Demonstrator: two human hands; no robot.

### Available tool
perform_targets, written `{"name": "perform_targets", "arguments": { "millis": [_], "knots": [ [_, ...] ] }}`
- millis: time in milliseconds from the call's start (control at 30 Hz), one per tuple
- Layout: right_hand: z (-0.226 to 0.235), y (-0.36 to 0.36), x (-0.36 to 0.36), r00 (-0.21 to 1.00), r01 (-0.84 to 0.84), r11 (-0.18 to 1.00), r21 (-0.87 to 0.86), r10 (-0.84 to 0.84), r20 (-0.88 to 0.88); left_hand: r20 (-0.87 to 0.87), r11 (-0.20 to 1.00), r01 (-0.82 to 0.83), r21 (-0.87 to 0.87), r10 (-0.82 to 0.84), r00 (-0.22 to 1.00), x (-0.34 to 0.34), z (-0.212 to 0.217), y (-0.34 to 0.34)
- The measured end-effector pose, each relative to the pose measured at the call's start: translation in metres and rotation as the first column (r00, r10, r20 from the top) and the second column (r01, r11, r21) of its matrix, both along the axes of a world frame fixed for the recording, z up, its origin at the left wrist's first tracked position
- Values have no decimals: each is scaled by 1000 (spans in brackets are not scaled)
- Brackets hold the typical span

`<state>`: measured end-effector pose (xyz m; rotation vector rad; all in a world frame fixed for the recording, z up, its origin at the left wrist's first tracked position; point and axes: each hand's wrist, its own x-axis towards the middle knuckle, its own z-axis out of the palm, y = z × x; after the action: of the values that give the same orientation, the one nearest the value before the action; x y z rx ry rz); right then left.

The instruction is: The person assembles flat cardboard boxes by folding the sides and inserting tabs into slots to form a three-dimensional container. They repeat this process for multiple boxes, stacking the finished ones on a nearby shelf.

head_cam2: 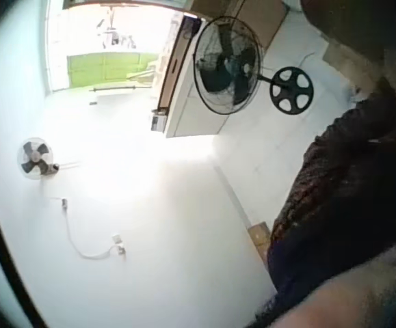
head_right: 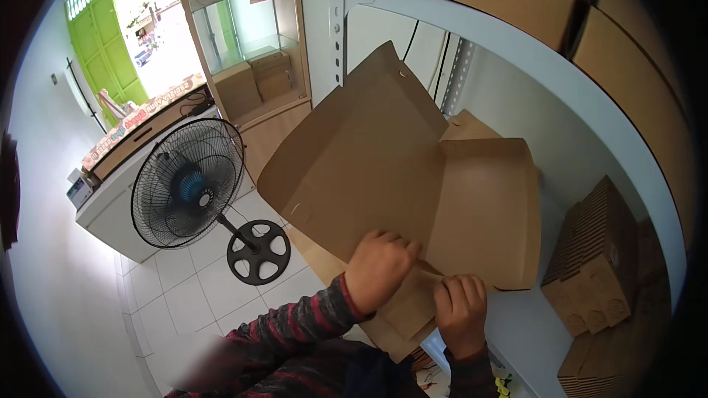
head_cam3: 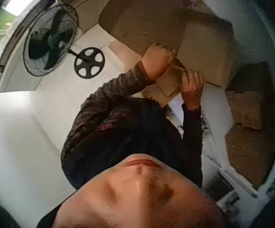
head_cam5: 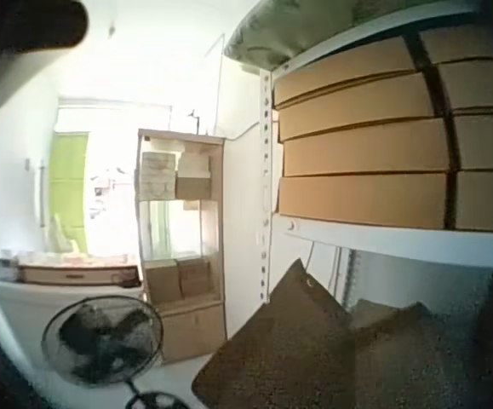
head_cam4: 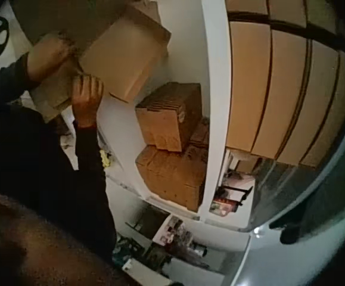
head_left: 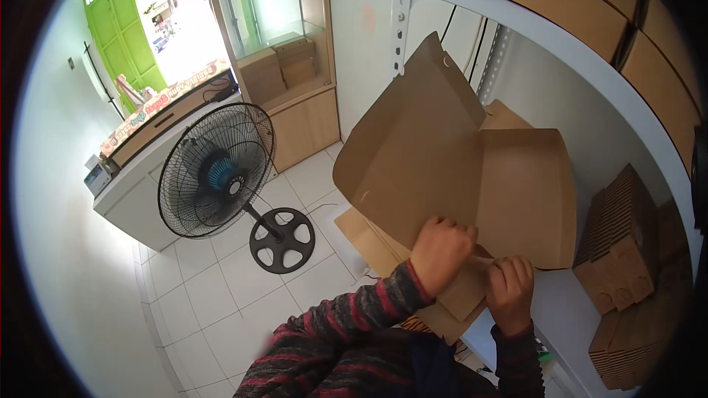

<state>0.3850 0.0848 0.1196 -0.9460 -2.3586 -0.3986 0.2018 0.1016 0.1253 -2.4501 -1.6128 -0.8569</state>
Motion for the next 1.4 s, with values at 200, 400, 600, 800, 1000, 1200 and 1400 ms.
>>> {"name": "perform_targets", "arguments": {
  "millis": [200,400,600,800,1000,1200,1400],
  "knots": [
    [-9,1,1,997,-66,997,46,65,32,-76,999,32,-11,-33,997,11,7,4],
    [-10,10,-7,987,-163,973,161,160,32,-155,995,94,-25,-96,983,11,12,4],
    [6,23,-6,917,-383,909,166,352,190,-221,991,120,-62,-131,966,9,22,-1],
    [12,39,-4,851,-502,841,201,438,290,-186,999,27,-41,-35,982,3,24,-5],
    [4,58,-1,831,-556,792,251,527,177,-264,999,-47,-6,43,963,6,26,1],
    [-6,67,19,857,-513,818,259,507,93,-88,980,-28,-198,11,996,9,33,13],
    [-13,78,29,867,-490,820,295,494,67,-20,976,-4,-218,-1,1000,8,26,18]
  ]
}}
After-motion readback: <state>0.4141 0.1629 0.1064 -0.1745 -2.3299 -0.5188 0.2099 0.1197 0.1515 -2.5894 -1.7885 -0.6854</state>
